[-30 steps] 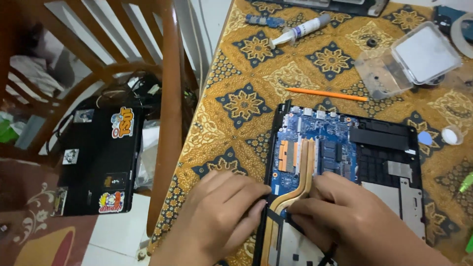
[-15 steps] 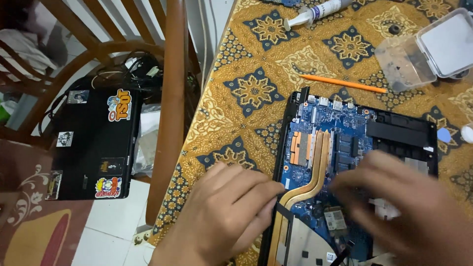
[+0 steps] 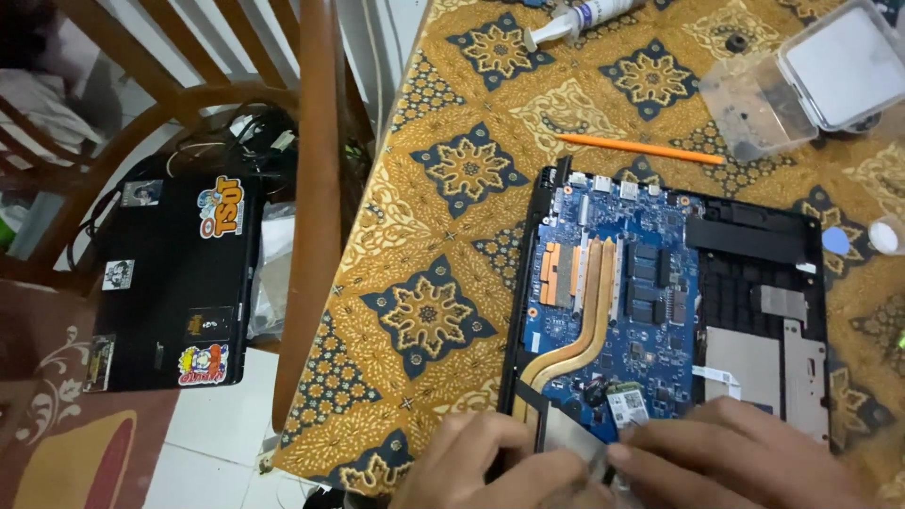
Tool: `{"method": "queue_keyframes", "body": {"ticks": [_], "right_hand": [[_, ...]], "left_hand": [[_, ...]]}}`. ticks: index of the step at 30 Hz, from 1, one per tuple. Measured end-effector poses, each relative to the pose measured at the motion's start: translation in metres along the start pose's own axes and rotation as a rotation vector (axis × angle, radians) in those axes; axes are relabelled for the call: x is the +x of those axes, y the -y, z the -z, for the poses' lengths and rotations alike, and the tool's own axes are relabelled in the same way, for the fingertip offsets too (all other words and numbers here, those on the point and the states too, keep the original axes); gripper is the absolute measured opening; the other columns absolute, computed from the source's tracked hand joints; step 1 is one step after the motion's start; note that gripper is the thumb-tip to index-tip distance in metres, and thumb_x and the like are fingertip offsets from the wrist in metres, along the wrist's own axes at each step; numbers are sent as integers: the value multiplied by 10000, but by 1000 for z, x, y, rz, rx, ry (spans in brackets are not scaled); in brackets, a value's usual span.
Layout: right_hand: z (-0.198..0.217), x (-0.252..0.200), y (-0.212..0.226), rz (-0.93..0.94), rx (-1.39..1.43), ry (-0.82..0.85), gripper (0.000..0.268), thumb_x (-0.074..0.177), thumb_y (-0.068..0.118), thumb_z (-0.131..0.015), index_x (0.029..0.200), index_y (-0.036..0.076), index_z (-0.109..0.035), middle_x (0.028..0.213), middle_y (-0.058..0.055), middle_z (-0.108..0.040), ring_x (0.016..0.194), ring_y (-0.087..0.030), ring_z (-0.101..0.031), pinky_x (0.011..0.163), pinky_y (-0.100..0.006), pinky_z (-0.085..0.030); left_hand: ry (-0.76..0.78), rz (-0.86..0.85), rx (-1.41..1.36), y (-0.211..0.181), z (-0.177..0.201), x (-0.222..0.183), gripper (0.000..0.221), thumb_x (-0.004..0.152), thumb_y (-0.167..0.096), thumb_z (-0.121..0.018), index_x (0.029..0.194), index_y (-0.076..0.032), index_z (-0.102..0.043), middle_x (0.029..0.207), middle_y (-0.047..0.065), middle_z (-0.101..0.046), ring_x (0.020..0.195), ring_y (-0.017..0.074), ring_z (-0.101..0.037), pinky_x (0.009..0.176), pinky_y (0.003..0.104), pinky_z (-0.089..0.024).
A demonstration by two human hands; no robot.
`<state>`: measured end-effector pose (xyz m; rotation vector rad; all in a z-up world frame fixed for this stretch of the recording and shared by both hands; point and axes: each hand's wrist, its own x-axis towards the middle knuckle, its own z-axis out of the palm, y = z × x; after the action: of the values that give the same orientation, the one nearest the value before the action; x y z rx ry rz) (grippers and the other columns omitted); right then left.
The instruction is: Reinstalling a cooling fan and connecting internal ribbon cables during a laptop repair.
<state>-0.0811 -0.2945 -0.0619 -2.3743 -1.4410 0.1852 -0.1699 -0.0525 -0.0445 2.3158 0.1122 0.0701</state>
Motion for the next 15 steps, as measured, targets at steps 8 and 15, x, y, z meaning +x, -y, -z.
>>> {"method": "queue_keyframes", "body": {"ticks": [8, 15], "right_hand": [[-10, 4, 37, -604, 359, 43, 423, 834, 378, -764, 1243, 293, -828, 1196, 128, -900, 1130, -30, -856, 1030, -221, -640], [-14, -2, 41, -99, -115, -123, 460, 854, 385, -731, 1300, 275, -724, 1241, 104, -717, 1085, -156, -687, 941, -323, -574]], "left_hand": [[-88, 91, 62, 6, -6, -8, 108, 793, -535, -823, 793, -431, -797, 746, -118, -581, 739, 140, -596, 525, 308, -464], [3, -37, -1, 12, -2, -9, 120, 893, -395, -769, 801, -379, -845, 719, -107, -535, 691, 147, -541, 525, 308, -444]]}}
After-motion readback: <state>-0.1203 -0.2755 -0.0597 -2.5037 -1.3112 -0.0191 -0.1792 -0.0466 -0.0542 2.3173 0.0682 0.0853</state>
